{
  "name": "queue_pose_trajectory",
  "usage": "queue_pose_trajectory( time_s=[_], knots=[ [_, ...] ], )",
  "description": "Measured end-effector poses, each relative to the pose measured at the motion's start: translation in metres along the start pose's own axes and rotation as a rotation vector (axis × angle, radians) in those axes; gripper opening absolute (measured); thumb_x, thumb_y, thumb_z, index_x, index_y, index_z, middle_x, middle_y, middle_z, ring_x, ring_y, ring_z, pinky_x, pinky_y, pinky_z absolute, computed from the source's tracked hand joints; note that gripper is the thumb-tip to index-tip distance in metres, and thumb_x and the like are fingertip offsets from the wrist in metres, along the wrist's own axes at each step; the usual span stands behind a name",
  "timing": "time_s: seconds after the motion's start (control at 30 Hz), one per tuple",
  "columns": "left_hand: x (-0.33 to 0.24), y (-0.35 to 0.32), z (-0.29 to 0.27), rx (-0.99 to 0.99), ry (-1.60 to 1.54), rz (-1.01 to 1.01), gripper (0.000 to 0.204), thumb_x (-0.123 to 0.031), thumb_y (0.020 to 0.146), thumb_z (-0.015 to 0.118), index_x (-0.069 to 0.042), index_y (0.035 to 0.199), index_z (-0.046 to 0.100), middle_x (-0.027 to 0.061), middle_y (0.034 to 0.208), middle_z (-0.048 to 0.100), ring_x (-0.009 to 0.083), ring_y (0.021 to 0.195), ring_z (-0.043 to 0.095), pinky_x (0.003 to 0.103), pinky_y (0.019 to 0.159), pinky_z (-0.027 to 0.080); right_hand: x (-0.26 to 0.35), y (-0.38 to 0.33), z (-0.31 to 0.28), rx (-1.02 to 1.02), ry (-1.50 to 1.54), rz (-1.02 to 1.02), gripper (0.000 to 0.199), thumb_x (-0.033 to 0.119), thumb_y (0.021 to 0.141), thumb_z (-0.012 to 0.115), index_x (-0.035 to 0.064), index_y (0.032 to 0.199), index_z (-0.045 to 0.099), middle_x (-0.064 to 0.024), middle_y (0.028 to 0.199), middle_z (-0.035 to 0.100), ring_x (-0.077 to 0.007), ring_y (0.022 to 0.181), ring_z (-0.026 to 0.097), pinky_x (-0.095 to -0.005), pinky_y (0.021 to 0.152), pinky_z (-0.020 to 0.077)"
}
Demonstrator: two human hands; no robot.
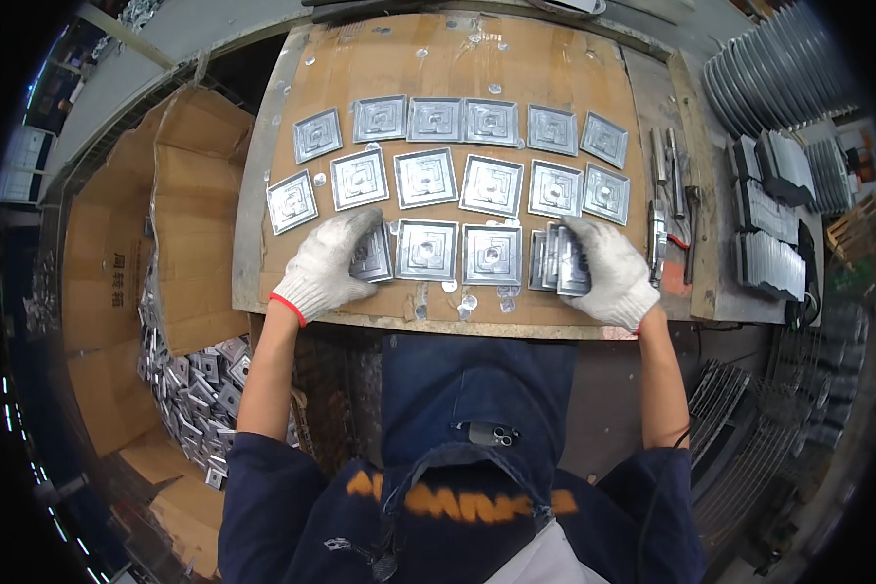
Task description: The person lays out metal plates across a cardboard surface by hand, then punches out the center knockout of each plate using a metal punch and a metal rod.
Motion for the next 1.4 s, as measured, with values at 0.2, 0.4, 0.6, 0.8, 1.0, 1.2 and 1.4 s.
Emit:
queue_pose_trajectory(
  time_s=[0.2,0.4,0.6,0.8,1.0,1.2,1.4],
  knots=[
    [0.017,-0.018,-0.021,-0.07,-0.065,-0.06,0.092,-0.018,0.067,0.089,-0.006,0.152,0.055,0.0168,0.139,0.069,0.0363,0.132,0.064,0.045,0.117,0.05,-0.045,-0.027,-0.014,-0.116,-0.101,0.045,0.094,0.026,0.069,0.092,0.0068,0.151,0.05,-0.0202,0.141,0.062,-0.0409,0.132,0.059,-0.0481,0.115,0.0475],
    [0.046,-0.044,-0.032,-0.063,0.022,-0.167,0.091,-0.018,0.067,0.086,-0.006,0.152,0.056,0.0214,0.143,0.065,0.0379,0.136,0.061,0.045,0.118,0.05,-0.061,-0.041,-0.015,-0.026,-0.114,0.068,0.104,0.022,0.061,0.095,0.0082,0.152,0.047,-0.0193,0.136,0.063,-0.0406,0.128,0.06,-0.0486,0.112,0.0478],
    [0.047,-0.056,-0.03,-0.017,0.002,-0.216,0.094,-0.017,0.065,0.087,-0.006,0.153,0.055,0.0221,0.146,0.063,0.0385,0.138,0.059,0.043,0.121,0.048,-0.053,-0.035,-0.006,0.007,-0.09,0.063,0.112,0.023,0.056,0.1,0.0085,0.153,0.047,-0.0187,0.138,0.063,-0.0411,0.13,0.059,-0.0479,0.114,0.0476],
    [0.057,-0.079,-0.042,-0.149,-0.124,-0.335,0.097,-0.015,0.063,0.092,-0.007,0.153,0.055,0.0195,0.143,0.065,0.0355,0.135,0.062,0.042,0.118,0.05,-0.048,-0.036,-0.013,0.0,-0.09,0.115,0.111,0.022,0.057,0.1,0.0075,0.154,0.047,-0.018,0.14,0.062,-0.0393,0.132,0.058,-0.0478,0.115,0.0475],
    [0.059,-0.086,-0.015,-0.962,-0.647,-0.494,0.106,-0.005,0.067,0.097,-0.007,0.161,0.049,0.0157,0.15,0.063,0.0217,0.134,0.062,0.038,0.117,0.051,-0.034,-0.017,-0.024,-0.119,-0.001,0.157,0.115,0.025,0.057,0.101,0.0074,0.156,0.046,-0.0187,0.139,0.062,-0.0398,0.13,0.061,-0.0474,0.113,0.05],
    [0.046,0.028,-0.083,-0.769,-0.346,-0.446,0.11,-0.022,0.062,0.097,-0.009,0.161,0.048,0.0171,0.149,0.064,0.0291,0.134,0.065,0.038,0.117,0.051,-0.005,0.074,-0.045,-0.182,0.062,0.035,0.111,0.023,0.058,0.099,0.0063,0.155,0.047,-0.0183,0.138,0.063,-0.0394,0.132,0.061,-0.0466,0.114,0.0496],
    [0.119,0.158,-0.115,-0.276,-0.124,-0.249,0.103,-0.036,0.064,0.091,-0.012,0.158,0.054,0.0193,0.152,0.063,0.0334,0.14,0.062,0.04,0.121,0.048,0.048,0.232,-0.051,-0.069,0.032,-0.049,0.108,0.045,0.069,0.093,0.0066,0.157,0.046,-0.0211,0.146,0.061,-0.0373,0.138,0.059,-0.0436,0.117,0.0488]
  ],
)
Point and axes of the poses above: each hand's wrist, its own y-axis towards the middle knuckle, its own z-axis out of the palm, x = y × z, the point moved 1 cm from there along y, towards the middle knuckle
